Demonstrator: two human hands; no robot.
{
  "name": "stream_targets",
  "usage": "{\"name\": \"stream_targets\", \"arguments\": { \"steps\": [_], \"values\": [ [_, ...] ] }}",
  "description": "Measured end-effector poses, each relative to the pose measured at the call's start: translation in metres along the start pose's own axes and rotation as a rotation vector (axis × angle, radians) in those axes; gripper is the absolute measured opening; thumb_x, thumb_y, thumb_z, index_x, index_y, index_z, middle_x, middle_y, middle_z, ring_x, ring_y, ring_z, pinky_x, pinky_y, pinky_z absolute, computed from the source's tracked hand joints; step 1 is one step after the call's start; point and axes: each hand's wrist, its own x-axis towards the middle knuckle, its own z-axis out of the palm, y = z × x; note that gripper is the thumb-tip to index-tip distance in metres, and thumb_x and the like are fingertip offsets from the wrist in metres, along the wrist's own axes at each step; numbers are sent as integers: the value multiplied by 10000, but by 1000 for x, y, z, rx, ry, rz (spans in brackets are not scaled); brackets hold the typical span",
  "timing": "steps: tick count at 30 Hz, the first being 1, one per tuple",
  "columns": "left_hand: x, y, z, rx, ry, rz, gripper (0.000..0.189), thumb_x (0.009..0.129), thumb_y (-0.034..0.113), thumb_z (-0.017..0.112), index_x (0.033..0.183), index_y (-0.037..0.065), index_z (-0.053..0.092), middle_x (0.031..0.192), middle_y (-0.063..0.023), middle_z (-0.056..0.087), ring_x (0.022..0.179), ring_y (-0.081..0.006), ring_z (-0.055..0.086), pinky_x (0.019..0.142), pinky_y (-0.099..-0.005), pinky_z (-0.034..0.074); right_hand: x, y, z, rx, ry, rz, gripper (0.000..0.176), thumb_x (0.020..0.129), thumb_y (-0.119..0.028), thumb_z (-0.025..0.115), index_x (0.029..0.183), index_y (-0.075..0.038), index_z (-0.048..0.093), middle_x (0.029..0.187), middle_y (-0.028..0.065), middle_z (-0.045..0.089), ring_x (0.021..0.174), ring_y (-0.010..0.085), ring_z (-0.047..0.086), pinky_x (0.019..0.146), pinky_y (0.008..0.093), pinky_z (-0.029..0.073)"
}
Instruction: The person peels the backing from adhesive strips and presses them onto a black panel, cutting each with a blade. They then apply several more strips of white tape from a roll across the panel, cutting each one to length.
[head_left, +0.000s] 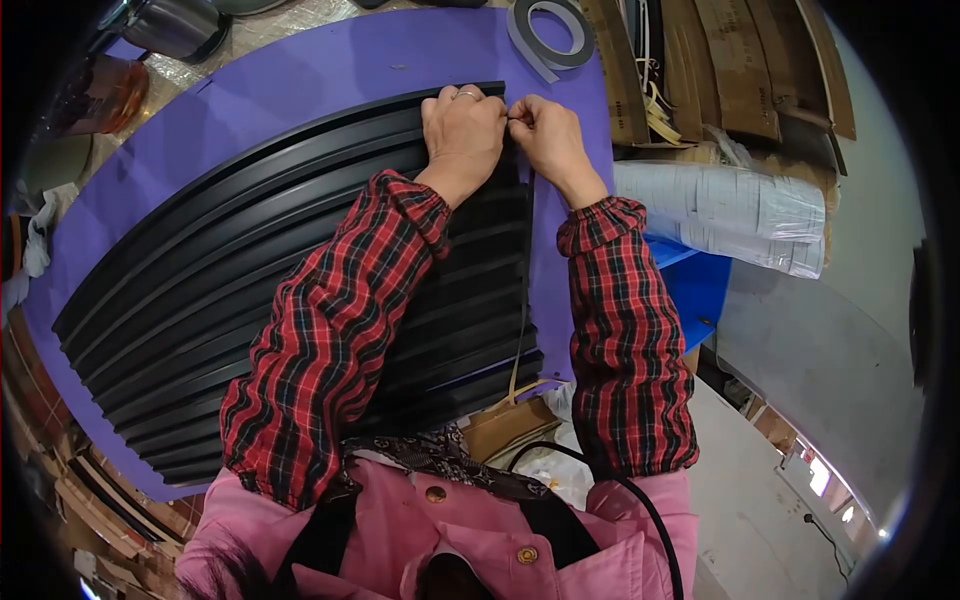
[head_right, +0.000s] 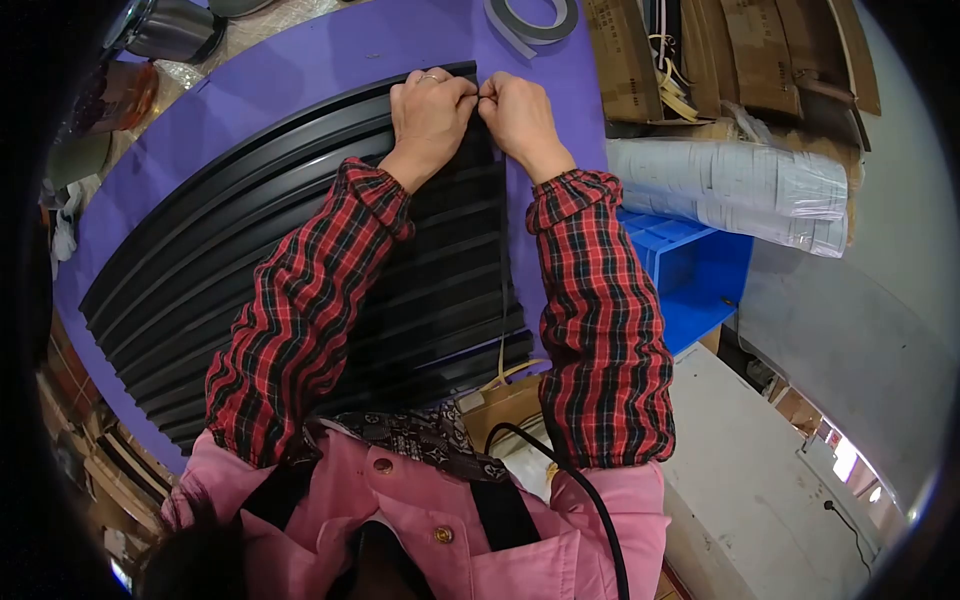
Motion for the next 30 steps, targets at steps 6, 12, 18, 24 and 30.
{"name": "stream_targets", "arguments": {
  "steps": [6, 12, 18, 24, 30],
  "values": [
    [3, 1, -2, 38, -9, -41, 93, 676, 191, 576, 721, 139, 640, 754, -13, 575, 796, -211, 497, 695, -345, 333, -12, -7, 10, 233, 196, 0, 97, 695, -82, 577, 756, -11, 555, 646, 87, 567, 600, 193, 559, 542, 293, 431],
    [0, -21, -38, -160, 126, 140, 118, 717, 202, 562, 787, 122, 614, 772, -38, 572, 800, -240, 499, 682, -353, 362, -21, -55, -38, 1206, 179, 54, 130, 785, -45, 550, 912, -50, 525, 798, 49, 573, 674, 95, 551, 574, 189, 441],
    [-53, -166, -173, 378, 29, -165, 186, 759, 228, 532, 879, 112, 615, 856, -82, 575, 837, -276, 515, 704, -383, 405, -33, -88, -65, 1537, -48, 131, 145, 801, -72, 534, 943, -54, 513, 898, 74, 560, 742, 128, 552, 628, 226, 471],
    [-60, -56, -205, -629, 36, -15, 277, 845, 230, 459, 1010, 28, 551, 840, -61, 578, 757, -149, 538, 650, -252, 417, -35, -191, -48, 1650, -287, -88, 141, 804, -65, 525, 941, -37, 508, 854, 73, 563, 715, 130, 548, 623, 239, 473],
    [-95, -6, -243, -1285, -316, -133, 197, 834, 182, 495, 829, 0, 569, 672, 5, 562, 600, -66, 497, 552, -199, 400, -57, -266, -48, 1574, -302, -271, 126, 817, -72, 504, 940, -47, 517, 851, 71, 562, 733, 154, 541, 666, 290, 463]
  ]
}}
